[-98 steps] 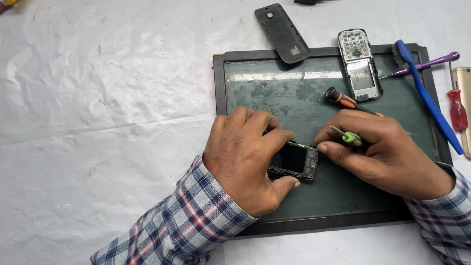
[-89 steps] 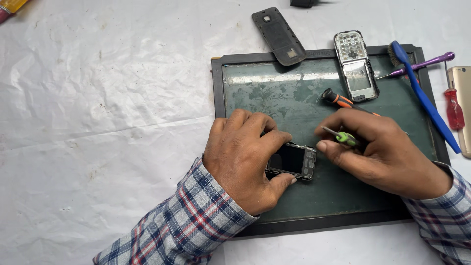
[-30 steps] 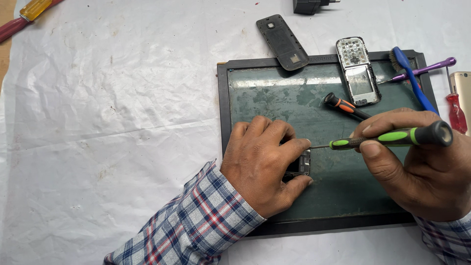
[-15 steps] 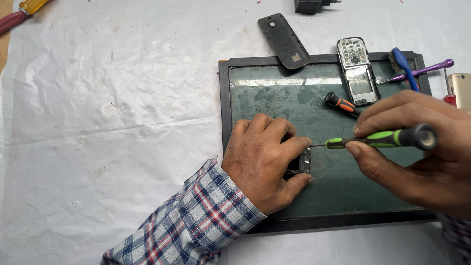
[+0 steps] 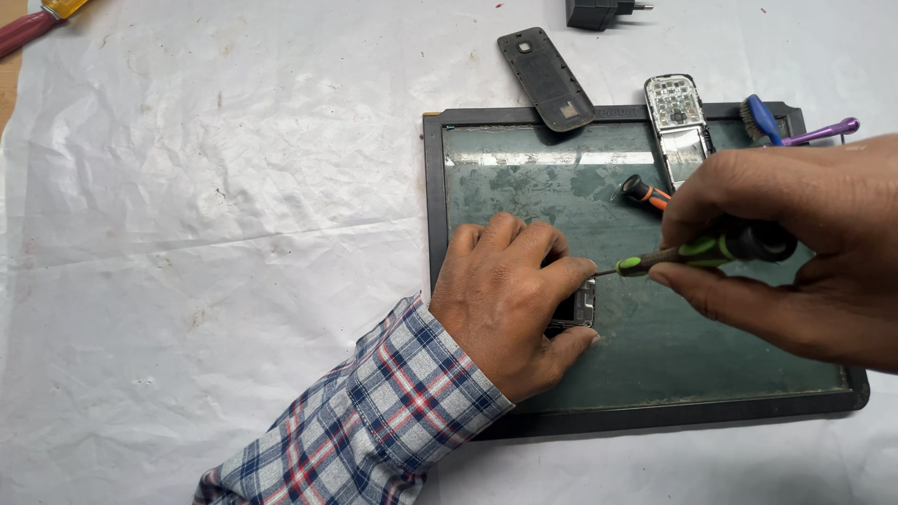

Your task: The person uses screwdrivers to unscrew and pry open a mobile phone on a work mat, removing its keypad board and back cover, then reassembles the phone by fitting the covers back together and pressing them closed. They then handle a charging adapter and cable on the bench.

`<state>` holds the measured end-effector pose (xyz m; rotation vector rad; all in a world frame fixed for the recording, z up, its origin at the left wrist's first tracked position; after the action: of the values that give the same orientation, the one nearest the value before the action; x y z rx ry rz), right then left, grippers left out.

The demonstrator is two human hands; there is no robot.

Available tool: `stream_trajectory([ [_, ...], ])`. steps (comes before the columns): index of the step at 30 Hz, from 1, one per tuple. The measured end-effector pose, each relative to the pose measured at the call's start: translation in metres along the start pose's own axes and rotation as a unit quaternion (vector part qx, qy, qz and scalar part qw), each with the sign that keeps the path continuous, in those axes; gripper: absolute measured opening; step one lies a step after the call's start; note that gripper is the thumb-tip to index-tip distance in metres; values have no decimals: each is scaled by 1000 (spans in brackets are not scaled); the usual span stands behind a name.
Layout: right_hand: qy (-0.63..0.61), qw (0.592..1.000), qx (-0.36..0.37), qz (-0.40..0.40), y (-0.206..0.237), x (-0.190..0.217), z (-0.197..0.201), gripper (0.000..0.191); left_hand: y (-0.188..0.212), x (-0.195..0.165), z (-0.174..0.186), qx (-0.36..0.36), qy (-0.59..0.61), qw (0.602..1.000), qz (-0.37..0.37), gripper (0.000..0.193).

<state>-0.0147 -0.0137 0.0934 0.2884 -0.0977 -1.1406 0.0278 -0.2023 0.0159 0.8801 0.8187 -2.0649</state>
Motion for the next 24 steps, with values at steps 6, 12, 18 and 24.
stream_trajectory([
  [6, 61, 995, -27, 80, -7, 42, 25, 24, 19, 1, 12, 2, 0, 1000, 3, 52],
  [12, 308, 941, 138, 6, -14, 72, 37, 25, 32, 0, 19, -13, -4, 1000, -10, 59],
  [18, 436, 875, 207, 20, -21, 89, 44, 29, 33, 2, 17, -6, -3, 1000, -3, 54],
  [24, 450, 866, 215, 28, -21, 112, 49, 31, 39, 3, 22, -13, -4, 1000, -8, 52],
])
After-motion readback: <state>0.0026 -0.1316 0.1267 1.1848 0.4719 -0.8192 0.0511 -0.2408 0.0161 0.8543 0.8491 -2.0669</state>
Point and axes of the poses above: each hand's wrist, its own y-axis away from the middle knuckle, its own z-axis out of the back of the hand, x = y × z, the point moved 4 cm from there along -y, towards the middle knuckle, and after that the axes turned 15 degrees about y, right-handed, at the moved point
